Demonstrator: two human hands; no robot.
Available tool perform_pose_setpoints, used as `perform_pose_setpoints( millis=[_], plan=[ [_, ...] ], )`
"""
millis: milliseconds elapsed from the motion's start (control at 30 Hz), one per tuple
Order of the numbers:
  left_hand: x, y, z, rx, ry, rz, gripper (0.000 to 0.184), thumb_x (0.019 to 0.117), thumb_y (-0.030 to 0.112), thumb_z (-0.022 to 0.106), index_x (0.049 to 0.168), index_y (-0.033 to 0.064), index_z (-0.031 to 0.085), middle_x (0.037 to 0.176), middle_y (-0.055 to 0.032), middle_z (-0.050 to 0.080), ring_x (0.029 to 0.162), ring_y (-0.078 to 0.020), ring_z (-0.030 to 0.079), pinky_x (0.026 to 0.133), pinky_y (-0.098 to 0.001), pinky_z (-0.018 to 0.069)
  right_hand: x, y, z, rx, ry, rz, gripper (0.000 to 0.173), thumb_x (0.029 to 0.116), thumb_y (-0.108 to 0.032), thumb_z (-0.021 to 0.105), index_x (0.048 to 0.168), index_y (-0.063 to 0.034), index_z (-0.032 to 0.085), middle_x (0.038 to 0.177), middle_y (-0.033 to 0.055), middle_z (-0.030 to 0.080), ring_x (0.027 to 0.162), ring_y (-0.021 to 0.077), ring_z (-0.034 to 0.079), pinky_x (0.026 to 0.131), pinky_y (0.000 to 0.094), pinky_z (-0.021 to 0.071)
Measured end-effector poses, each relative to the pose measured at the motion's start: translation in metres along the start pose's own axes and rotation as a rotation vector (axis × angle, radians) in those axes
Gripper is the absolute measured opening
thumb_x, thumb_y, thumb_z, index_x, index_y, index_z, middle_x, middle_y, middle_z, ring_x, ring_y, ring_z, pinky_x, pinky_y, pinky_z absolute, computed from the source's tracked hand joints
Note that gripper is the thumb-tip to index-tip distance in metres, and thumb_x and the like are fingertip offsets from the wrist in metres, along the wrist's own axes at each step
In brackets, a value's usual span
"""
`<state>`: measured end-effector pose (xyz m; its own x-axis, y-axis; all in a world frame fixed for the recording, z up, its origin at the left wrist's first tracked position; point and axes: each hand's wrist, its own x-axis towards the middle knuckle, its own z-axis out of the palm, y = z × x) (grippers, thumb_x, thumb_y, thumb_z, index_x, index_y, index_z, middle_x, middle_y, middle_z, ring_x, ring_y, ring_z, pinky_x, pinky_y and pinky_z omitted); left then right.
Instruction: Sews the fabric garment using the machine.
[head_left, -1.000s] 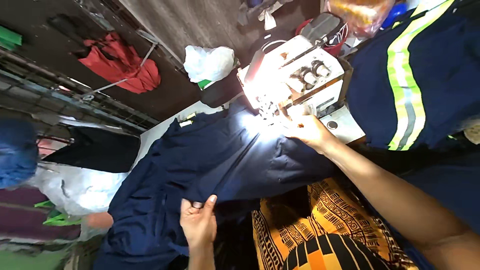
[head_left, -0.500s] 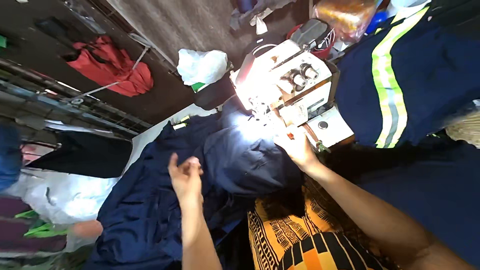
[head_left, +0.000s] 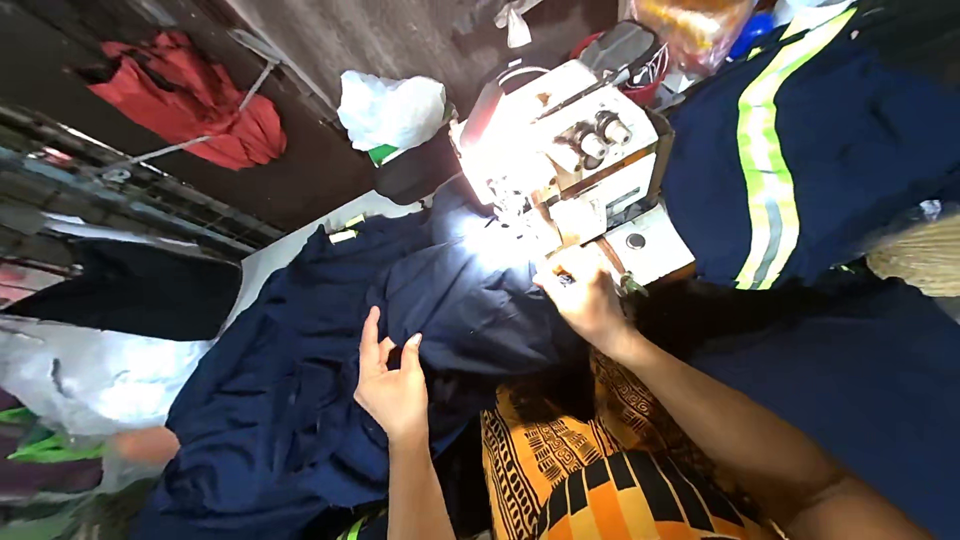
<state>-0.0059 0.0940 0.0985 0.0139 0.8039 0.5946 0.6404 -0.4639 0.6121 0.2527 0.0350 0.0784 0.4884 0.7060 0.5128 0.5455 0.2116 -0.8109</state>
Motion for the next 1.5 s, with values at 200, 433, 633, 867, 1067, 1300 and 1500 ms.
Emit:
perform_pose_setpoints(
  millis=[200,433,633,867,1067,1300,1500],
  plan=[
    [-0.002,0.009,-0.005,0.151,0.146,0.195,0.034,0.0932,0.0,0.063,0.127,-0.0071,0.067,0.104,-0.0217,0.074,0.078,-0.0046,0.064,0.077,-0.0178,0.0496,-0.008,0.009,0.003,0.233,-0.088,0.334,0.02,0.0954,-0.02,0.069,0.087,-0.0021,0.065,0.075,0.0026,0.061,0.065,0.0052,0.057,0.064,0.0235,0.0511],
    [-0.001,-0.005,0.0,-0.107,-0.034,-0.095,0.053,0.0917,-0.002,0.063,0.143,-0.0053,0.051,0.086,-0.0009,0.061,0.067,0.0049,0.051,0.064,-0.0112,0.0436,0.005,0.028,0.014,0.298,-0.05,0.364,0.02,0.092,-0.015,0.074,0.085,-0.0026,0.06,0.074,0.0033,0.058,0.063,0.0082,0.057,0.061,0.0272,0.052],
    [-0.006,-0.012,0.013,-0.231,-0.017,-0.197,0.056,0.0907,-0.002,0.065,0.144,-0.005,0.049,0.083,0.0016,0.057,0.065,0.0032,0.051,0.061,-0.0116,0.0443,0.004,0.03,0.008,0.547,-0.211,0.566,0.016,0.0921,-0.01,0.073,0.091,-0.0025,0.06,0.066,-0.0002,0.055,0.053,0.0043,0.05,0.051,0.0202,0.0448],
    [-0.007,0.003,-0.008,-0.328,-0.181,-0.314,0.099,0.0687,-0.006,0.08,0.155,0.001,0.032,0.091,-0.0012,0.065,0.073,-0.0018,0.064,0.067,-0.0169,0.0549,-0.014,0.035,-0.019,0.554,-0.419,0.483,0.011,0.0899,-0.014,0.075,0.089,-0.0033,0.073,0.083,0.0005,0.07,0.078,0.0038,0.065,0.075,0.023,0.0554],
    [0.0,0.01,-0.013,-0.516,-0.18,-0.318,0.103,0.0688,-0.016,0.069,0.158,0.0006,0.022,0.084,0.0047,0.069,0.073,-0.0048,0.07,0.07,-0.0201,0.0605,-0.016,0.038,-0.031,0.436,-0.342,0.458,0.015,0.0846,-0.017,0.08,0.076,-0.0072,0.072,0.08,-0.0006,0.063,0.069,0.0022,0.056,0.062,0.0188,0.0462],
    [0.026,0.007,-0.013,-0.586,-0.161,-0.258,0.097,0.073,-0.018,0.066,0.157,0.0007,0.021,0.084,0.0082,0.068,0.076,-0.0041,0.07,0.073,-0.0211,0.0608,-0.001,0.024,-0.018,0.313,-0.254,0.428,0.015,0.0855,-0.021,0.081,0.078,-0.0096,0.074,0.074,-0.0039,0.067,0.071,0.0009,0.06,0.071,0.0229,0.0509],
    [0.072,-0.003,-0.008,-0.528,-0.142,-0.207,0.098,0.0735,-0.019,0.069,0.156,0.0066,0.023,0.084,0.0097,0.067,0.073,-0.0016,0.069,0.07,-0.0192,0.0597,0.02,0.015,-0.002,0.331,-0.185,0.383,0.018,0.081,-0.013,0.084,0.076,-0.0056,0.069,0.073,-0.0002,0.063,0.069,0.0052,0.058,0.068,0.0258,0.0499]
  ],
)
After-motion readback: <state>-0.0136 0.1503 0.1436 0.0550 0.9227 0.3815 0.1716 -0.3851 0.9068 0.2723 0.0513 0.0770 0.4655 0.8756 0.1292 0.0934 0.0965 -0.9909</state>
